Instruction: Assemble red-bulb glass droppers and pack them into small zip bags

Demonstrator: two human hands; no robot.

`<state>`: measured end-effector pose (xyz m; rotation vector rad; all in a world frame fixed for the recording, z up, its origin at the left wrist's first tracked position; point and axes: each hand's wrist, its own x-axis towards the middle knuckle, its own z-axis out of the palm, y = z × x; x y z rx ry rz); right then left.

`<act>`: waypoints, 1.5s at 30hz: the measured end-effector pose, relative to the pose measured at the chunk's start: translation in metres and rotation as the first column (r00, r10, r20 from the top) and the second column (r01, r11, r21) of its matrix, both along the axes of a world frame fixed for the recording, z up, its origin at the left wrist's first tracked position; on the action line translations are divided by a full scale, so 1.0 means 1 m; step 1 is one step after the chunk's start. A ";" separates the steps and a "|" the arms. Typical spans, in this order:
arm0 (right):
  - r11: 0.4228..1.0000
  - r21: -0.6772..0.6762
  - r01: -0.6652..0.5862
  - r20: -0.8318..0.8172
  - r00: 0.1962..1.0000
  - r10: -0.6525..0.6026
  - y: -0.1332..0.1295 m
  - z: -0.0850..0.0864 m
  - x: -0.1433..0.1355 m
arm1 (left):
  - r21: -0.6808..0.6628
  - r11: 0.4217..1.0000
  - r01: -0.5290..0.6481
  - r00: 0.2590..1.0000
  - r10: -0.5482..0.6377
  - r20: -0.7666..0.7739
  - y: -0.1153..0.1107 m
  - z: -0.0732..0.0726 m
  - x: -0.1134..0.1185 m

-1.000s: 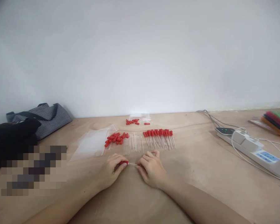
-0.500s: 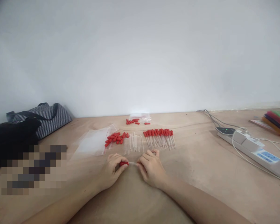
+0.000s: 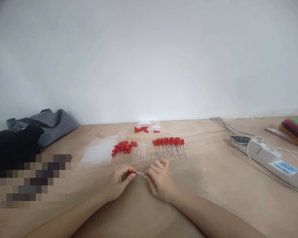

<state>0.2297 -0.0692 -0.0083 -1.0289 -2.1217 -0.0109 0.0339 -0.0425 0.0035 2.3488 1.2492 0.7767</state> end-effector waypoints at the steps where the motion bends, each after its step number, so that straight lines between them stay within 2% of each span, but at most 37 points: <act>1: 1.000 0.021 -0.003 0.010 1.000 0.003 0.000 0.000 0.000 | -0.007 1.000 0.002 1.000 -0.002 0.002 0.000 0.000 0.000; 12: 0.994 0.087 -0.071 0.097 0.993 0.063 0.002 0.004 0.004 | -0.035 0.999 0.034 0.999 -0.034 -0.001 0.001 -0.004 -0.001; 21: 0.965 0.211 -0.154 0.227 0.968 0.105 0.008 0.007 0.009 | -0.084 0.992 0.098 0.995 -0.097 0.015 0.000 0.002 -0.002; 29: 0.935 0.237 -0.263 0.274 0.942 0.196 0.014 0.008 0.015 | -0.169 0.979 0.113 0.994 -0.112 0.017 -0.001 0.008 -0.003; 34: 0.958 0.208 -0.198 0.186 0.969 0.160 0.015 0.011 0.015 | -0.230 0.965 0.125 0.992 -0.121 0.031 0.001 0.008 -0.004; 39: 0.956 0.224 -0.187 0.222 0.965 0.137 0.017 0.011 0.016 | -0.257 0.946 0.197 0.978 -0.170 0.123 0.003 0.008 -0.004; 45: 0.955 0.255 -0.154 0.224 0.970 0.096 0.013 0.011 0.013 | -0.161 0.981 0.106 0.994 -0.101 0.041 0.001 0.004 -0.003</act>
